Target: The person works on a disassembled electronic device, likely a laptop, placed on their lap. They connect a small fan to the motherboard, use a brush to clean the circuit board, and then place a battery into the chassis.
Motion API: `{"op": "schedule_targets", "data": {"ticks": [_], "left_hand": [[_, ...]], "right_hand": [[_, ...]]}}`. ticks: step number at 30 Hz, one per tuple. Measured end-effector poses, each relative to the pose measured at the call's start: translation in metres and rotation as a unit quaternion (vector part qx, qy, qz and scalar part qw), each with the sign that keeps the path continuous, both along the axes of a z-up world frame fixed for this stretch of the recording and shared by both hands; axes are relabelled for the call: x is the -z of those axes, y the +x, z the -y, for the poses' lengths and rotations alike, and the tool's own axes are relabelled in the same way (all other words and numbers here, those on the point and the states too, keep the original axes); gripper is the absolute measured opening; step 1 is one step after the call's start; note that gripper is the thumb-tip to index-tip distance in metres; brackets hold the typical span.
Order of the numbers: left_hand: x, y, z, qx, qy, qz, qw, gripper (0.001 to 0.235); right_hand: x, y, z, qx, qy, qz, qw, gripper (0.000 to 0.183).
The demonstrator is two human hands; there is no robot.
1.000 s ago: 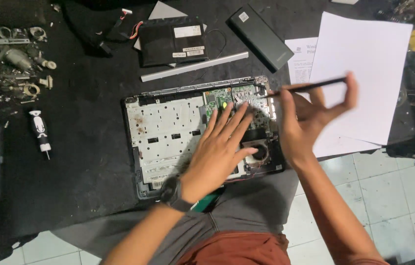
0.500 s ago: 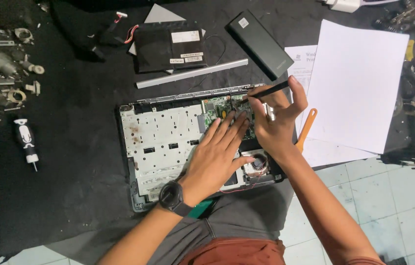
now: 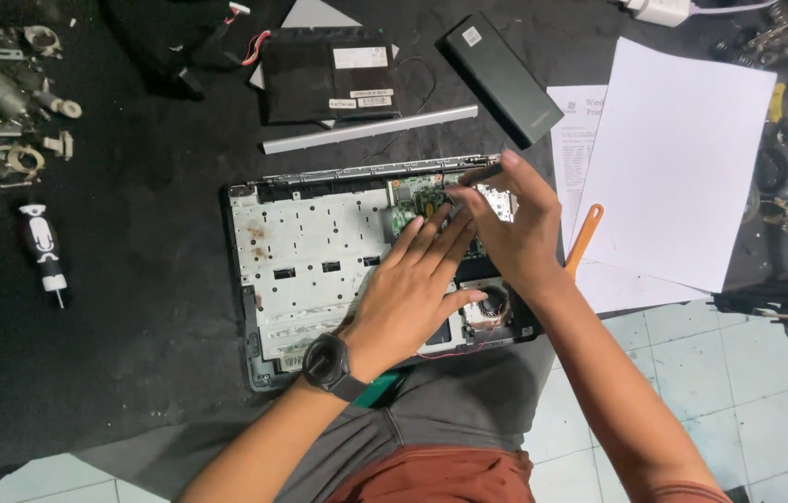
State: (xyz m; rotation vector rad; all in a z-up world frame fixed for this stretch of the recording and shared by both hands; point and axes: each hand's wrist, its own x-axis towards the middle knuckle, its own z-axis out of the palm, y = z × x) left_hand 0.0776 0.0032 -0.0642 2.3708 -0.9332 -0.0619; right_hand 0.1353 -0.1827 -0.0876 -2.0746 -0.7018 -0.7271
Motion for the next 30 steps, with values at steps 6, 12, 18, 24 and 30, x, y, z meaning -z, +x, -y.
{"op": "schedule_targets", "data": {"ticks": [6,12,18,24,30], "left_hand": [[-0.001,-0.001,-0.001,0.000,-0.008,0.006,1.000,0.071],[0.007,-0.001,0.001,-0.010,0.006,0.017,1.000,0.073],[0.006,-0.001,0.001,-0.013,0.007,0.026,1.000,0.072],[0.001,0.000,0.000,-0.001,-0.001,0.006,1.000,0.069],[0.001,-0.001,0.000,0.002,-0.002,-0.006,1.000,0.069]], "right_hand": [[-0.044,-0.006,-0.020,-0.073,0.014,-0.093,0.993,0.072],[0.000,-0.004,0.003,0.002,-0.028,-0.011,1.000,0.087],[-0.005,-0.002,-0.001,-0.009,-0.011,-0.011,1.000,0.089],[-0.020,0.001,-0.016,-0.061,0.031,-0.065,0.996,0.082],[0.014,0.010,0.007,0.001,-0.024,0.024,0.999,0.093]]}}
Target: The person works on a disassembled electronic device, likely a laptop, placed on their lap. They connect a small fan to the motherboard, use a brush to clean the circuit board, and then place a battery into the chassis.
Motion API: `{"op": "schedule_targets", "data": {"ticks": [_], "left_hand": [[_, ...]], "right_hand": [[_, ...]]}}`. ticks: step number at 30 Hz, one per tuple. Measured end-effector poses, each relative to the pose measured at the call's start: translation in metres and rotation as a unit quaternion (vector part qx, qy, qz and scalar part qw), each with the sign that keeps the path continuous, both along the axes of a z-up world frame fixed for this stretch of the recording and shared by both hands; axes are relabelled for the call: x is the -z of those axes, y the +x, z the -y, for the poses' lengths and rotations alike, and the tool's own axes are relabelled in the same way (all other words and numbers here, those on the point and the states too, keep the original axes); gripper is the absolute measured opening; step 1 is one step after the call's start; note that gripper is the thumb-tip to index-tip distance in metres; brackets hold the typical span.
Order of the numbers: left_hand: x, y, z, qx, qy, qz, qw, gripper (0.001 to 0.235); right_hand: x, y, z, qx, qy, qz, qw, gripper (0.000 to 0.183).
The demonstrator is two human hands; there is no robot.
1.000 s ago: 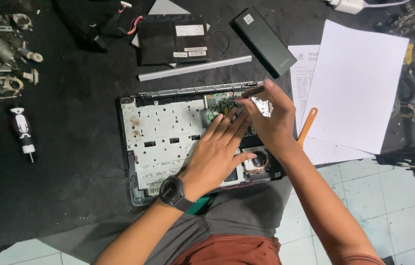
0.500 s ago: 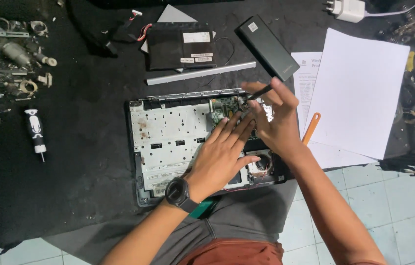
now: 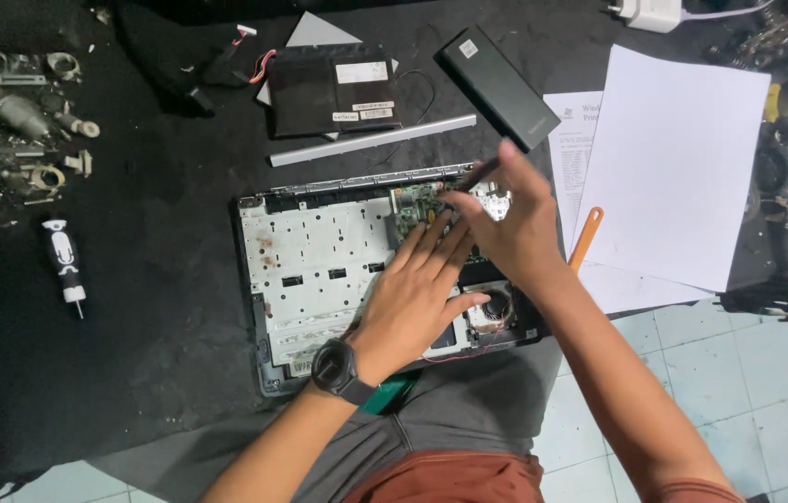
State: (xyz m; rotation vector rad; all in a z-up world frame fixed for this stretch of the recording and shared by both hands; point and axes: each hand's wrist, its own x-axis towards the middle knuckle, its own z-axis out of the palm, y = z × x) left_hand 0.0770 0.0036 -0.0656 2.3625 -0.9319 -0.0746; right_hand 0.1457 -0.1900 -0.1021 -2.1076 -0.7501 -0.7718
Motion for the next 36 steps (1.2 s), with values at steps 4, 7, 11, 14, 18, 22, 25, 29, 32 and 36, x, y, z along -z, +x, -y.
{"op": "schedule_targets", "data": {"ticks": [4,7,11,14,18,22,25,29,32,36], "left_hand": [[0.001,0.001,0.000,0.002,-0.010,0.006,1.000,0.070],[-0.002,0.001,0.000,0.000,0.000,0.015,1.000,0.069],[-0.001,0.001,0.000,0.001,-0.005,0.009,1.000,0.067],[0.000,0.002,0.001,0.002,-0.002,0.016,1.000,0.067],[-0.007,0.002,-0.001,0.005,-0.010,0.011,1.000,0.068],[-0.004,0.001,0.000,-0.001,0.003,0.023,1.000,0.067],[-0.001,0.001,0.001,0.002,-0.008,0.007,1.000,0.067],[0.000,0.002,0.001,0.000,-0.006,0.012,1.000,0.067],[-0.003,0.001,0.001,0.001,-0.013,0.008,1.000,0.066],[0.004,0.001,0.001,0.000,-0.014,0.011,1.000,0.068]], "right_hand": [[-0.032,-0.009,-0.016,-0.061,0.046,-0.107,0.991,0.076],[-0.021,-0.012,-0.012,0.035,-0.007,-0.048,0.998,0.077],[-0.021,-0.009,-0.010,-0.052,0.069,-0.108,0.990,0.085],[-0.012,-0.009,-0.006,-0.026,0.051,-0.076,0.995,0.085],[-0.048,-0.014,-0.026,-0.053,0.055,-0.101,0.992,0.076],[-0.018,-0.015,-0.008,-0.004,0.056,-0.082,0.995,0.064],[-0.031,-0.014,-0.012,-0.029,0.037,-0.041,0.998,0.087],[-0.016,-0.014,-0.010,-0.017,0.026,-0.025,0.999,0.088],[-0.031,-0.011,-0.016,-0.011,0.029,-0.033,0.999,0.087],[-0.013,-0.009,-0.006,-0.039,0.055,-0.067,0.996,0.087]]}}
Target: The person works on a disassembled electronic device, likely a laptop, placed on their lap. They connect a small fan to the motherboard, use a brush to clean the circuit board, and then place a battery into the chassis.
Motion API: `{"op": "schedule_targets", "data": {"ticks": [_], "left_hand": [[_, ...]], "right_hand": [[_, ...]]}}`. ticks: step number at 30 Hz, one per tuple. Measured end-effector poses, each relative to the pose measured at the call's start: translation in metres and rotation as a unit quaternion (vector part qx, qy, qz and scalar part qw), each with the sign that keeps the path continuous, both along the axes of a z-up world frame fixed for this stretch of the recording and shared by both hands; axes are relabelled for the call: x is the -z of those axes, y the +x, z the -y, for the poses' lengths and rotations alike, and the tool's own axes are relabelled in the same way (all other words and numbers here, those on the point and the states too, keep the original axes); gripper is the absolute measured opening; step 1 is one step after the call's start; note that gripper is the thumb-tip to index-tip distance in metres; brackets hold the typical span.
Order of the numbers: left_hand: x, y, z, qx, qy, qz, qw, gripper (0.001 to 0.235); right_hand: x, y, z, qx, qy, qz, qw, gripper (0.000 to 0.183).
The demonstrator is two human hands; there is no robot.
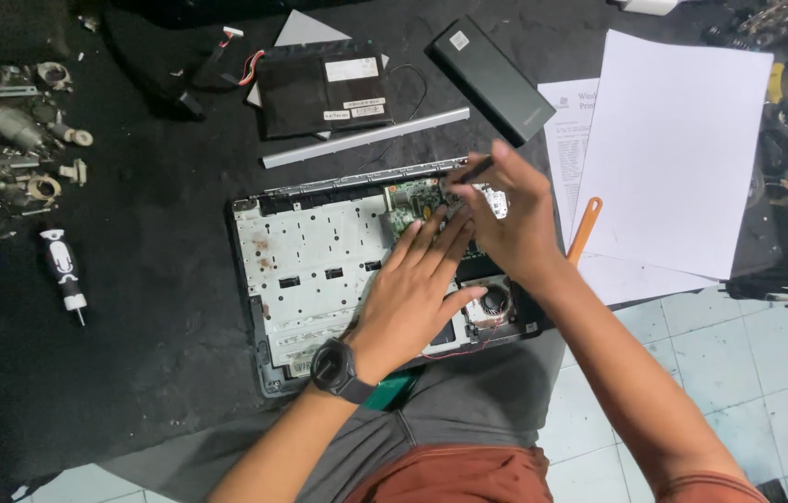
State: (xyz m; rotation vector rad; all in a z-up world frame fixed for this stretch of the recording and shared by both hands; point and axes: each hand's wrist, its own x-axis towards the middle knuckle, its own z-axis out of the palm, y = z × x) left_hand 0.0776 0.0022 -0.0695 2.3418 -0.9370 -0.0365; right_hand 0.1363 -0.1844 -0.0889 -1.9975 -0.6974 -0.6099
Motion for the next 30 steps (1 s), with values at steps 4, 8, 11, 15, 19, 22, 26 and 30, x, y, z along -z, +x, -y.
{"op": "schedule_targets", "data": {"ticks": [4,8,11,15,19,22,26,30], "left_hand": [[-0.004,0.000,-0.001,-0.002,0.006,-0.005,1.000,0.068],[-0.008,0.003,-0.001,0.005,0.003,-0.008,1.000,0.066],[-0.009,0.001,0.000,0.003,0.008,-0.012,1.000,0.065],[-0.003,0.000,0.000,-0.007,-0.003,0.001,1.000,0.066],[-0.003,0.000,0.000,-0.005,-0.013,-0.010,1.000,0.066],[-0.002,0.001,0.000,-0.007,-0.008,0.002,1.000,0.066],[-0.003,0.001,0.000,-0.008,-0.008,0.002,1.000,0.066],[-0.009,0.002,0.000,-0.012,-0.006,-0.003,1.000,0.065]], "right_hand": [[-0.004,0.001,0.000,0.020,-0.001,0.021,1.000,0.087],[-0.021,-0.006,-0.014,0.014,-0.005,-0.040,0.999,0.067],[-0.017,-0.010,-0.018,0.038,-0.024,-0.043,0.998,0.059],[-0.020,-0.004,-0.013,-0.008,-0.027,-0.025,0.999,0.073],[-0.012,-0.004,-0.007,-0.009,-0.022,-0.033,0.999,0.076],[-0.006,-0.001,-0.003,-0.012,-0.018,-0.041,0.999,0.075],[0.004,-0.002,-0.001,-0.030,-0.002,-0.042,0.999,0.077],[0.000,-0.002,-0.003,-0.030,-0.005,-0.036,0.999,0.073]]}}
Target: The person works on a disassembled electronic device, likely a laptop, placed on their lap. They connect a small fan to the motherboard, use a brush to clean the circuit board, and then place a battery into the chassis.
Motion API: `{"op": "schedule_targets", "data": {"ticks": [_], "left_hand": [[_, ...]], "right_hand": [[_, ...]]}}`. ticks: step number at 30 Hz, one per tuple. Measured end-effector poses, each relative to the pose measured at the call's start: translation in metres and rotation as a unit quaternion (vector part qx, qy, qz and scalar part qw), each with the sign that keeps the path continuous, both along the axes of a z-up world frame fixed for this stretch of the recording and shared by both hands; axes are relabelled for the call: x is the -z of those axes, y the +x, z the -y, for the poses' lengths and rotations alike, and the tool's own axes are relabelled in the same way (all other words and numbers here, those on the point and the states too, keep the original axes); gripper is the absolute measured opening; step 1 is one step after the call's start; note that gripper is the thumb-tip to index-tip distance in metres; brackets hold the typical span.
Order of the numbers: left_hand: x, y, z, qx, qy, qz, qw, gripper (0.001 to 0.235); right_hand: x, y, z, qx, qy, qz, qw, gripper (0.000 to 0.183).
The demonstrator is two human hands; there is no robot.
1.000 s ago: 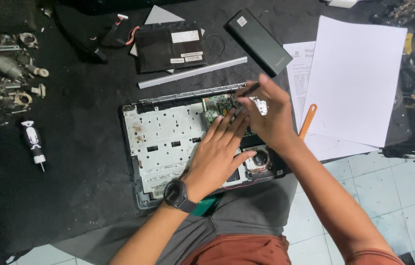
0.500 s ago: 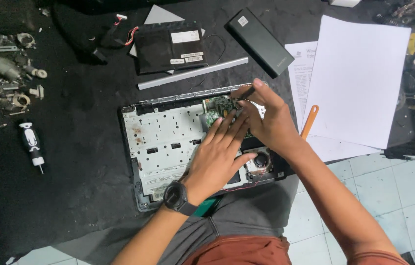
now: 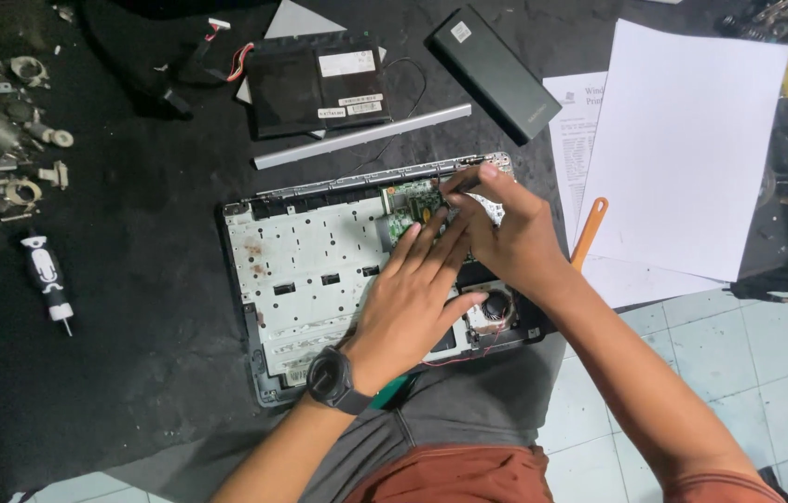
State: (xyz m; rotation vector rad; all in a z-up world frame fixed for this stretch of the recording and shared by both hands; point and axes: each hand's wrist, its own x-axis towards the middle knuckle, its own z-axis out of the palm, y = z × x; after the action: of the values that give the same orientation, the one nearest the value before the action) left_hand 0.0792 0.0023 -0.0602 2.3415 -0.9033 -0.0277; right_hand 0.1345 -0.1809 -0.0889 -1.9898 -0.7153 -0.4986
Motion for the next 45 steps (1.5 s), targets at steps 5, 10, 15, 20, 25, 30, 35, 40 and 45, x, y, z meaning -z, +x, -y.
{"op": "schedule_targets", "data": {"ticks": [5,10,15,20,25,30,35,40,45], "left_hand": [[0.009,-0.001,0.001,0.000,0.000,-0.002,1.000,0.066],[0.011,0.000,0.001,0.003,0.001,-0.017,1.000,0.067],[0.010,0.002,0.001,0.004,0.001,-0.010,1.000,0.064],[0.003,0.001,0.000,0.010,-0.013,-0.021,1.000,0.065],[0.002,-0.004,-0.002,0.005,0.033,0.033,0.999,0.070],[-0.051,-0.002,-0.019,0.041,-0.041,-0.085,0.995,0.064],[-0.063,0.088,-0.052,-0.052,-0.028,0.036,0.998,0.042],[-0.011,0.192,-0.085,-0.135,0.091,0.058,0.985,0.050],[-0.011,0.205,-0.075,-0.117,0.143,0.015,0.983,0.055]], "right_hand": [[-0.013,-0.004,-0.005,0.001,-0.004,-0.007,1.000,0.073],[-0.007,-0.001,-0.003,-0.017,0.040,-0.010,0.999,0.068],[0.001,0.001,-0.002,-0.019,0.040,-0.015,0.999,0.066],[-0.022,-0.008,-0.001,0.022,0.096,-0.043,0.994,0.088],[-0.062,-0.046,0.018,0.162,0.256,-0.169,0.938,0.104],[-0.087,-0.074,0.039,0.270,0.026,-0.260,0.926,0.074],[-0.050,-0.085,0.054,0.337,-0.106,-0.294,0.888,0.074],[-0.011,-0.081,0.057,0.332,-0.133,-0.237,0.903,0.074],[-0.006,-0.082,0.055,0.351,-0.137,-0.198,0.905,0.066]]}}
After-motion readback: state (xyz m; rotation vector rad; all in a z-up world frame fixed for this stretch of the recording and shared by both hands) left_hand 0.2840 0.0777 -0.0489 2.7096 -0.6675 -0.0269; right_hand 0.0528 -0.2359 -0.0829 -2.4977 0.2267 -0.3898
